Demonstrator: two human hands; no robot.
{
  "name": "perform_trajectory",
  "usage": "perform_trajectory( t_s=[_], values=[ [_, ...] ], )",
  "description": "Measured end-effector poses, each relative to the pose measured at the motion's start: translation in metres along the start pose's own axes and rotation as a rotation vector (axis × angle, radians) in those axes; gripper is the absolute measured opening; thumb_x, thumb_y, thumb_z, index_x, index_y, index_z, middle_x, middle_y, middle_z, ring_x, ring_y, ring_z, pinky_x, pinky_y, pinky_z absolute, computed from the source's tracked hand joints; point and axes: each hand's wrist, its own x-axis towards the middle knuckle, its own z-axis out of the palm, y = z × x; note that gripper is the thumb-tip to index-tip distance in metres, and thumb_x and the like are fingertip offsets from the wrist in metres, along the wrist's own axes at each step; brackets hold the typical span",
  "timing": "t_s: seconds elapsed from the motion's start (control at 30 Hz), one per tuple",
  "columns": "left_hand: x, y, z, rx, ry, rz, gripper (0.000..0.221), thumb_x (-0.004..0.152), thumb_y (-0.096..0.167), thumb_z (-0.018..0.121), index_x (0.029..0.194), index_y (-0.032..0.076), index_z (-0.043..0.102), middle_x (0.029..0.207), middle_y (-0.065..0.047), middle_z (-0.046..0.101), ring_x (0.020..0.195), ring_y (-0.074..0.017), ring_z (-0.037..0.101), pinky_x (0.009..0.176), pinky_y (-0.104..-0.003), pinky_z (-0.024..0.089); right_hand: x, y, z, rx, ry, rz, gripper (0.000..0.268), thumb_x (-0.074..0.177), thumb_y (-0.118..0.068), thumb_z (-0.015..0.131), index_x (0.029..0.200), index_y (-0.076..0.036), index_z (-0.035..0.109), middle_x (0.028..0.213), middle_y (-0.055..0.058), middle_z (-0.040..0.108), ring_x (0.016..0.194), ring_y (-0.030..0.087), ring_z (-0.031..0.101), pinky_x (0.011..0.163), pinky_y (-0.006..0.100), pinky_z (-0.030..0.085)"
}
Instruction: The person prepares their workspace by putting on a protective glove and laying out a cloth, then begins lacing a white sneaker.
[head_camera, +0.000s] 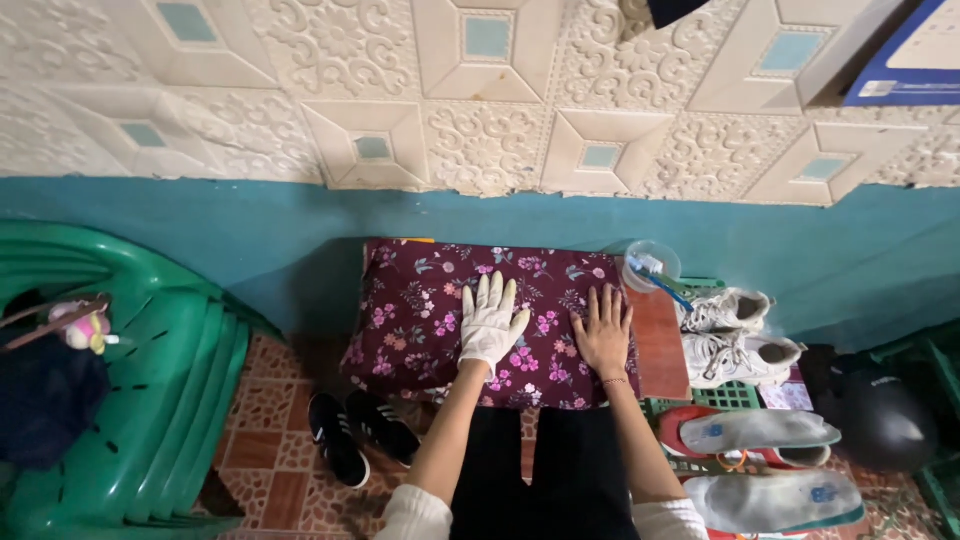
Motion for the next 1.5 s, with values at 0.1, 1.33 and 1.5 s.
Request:
perform_trajectory(
  t_s=[0.1, 1.33, 1.5],
  values=[
    [0.000, -0.002, 0.002, -0.011, 0.017, 0.009, 0.072, 0.101, 0.058, 0.032, 0.161, 0.019, 0.029, 0.169, -0.013, 0.023, 0.158, -0.0323, 0.015, 0.126, -0.060, 0.005, 0.000, 0.000, 0.000, 0.007, 0.015, -0.011, 0.072, 0.104, -0.062, 0.025, 0.163, -0.022, 0.026, 0.171, 0.011, 0.020, 0.159, 0.030, 0.013, 0.128, 0.054, 0.003],
    [0.002, 0.002, 0.010, 0.001, 0.042, 0.020, 0.073, 0.101, 0.059, 0.033, 0.162, 0.018, 0.029, 0.170, -0.012, 0.023, 0.158, -0.0320, 0.015, 0.126, -0.060, 0.004, 0.004, 0.011, 0.010, -0.023, -0.010, -0.006, 0.075, 0.103, -0.068, 0.020, 0.164, -0.024, 0.023, 0.172, 0.009, 0.015, 0.159, 0.029, 0.010, 0.128, 0.053, 0.002],
    [0.002, 0.003, 0.009, 0.015, 0.037, 0.011, 0.074, 0.100, 0.059, 0.032, 0.162, 0.019, 0.028, 0.170, -0.012, 0.022, 0.158, -0.0314, 0.015, 0.126, -0.060, 0.004, 0.003, 0.009, 0.006, -0.007, -0.006, -0.003, 0.073, 0.104, -0.066, 0.023, 0.164, -0.024, 0.024, 0.172, 0.008, 0.016, 0.159, 0.028, 0.010, 0.129, 0.052, 0.001]
  ],
)
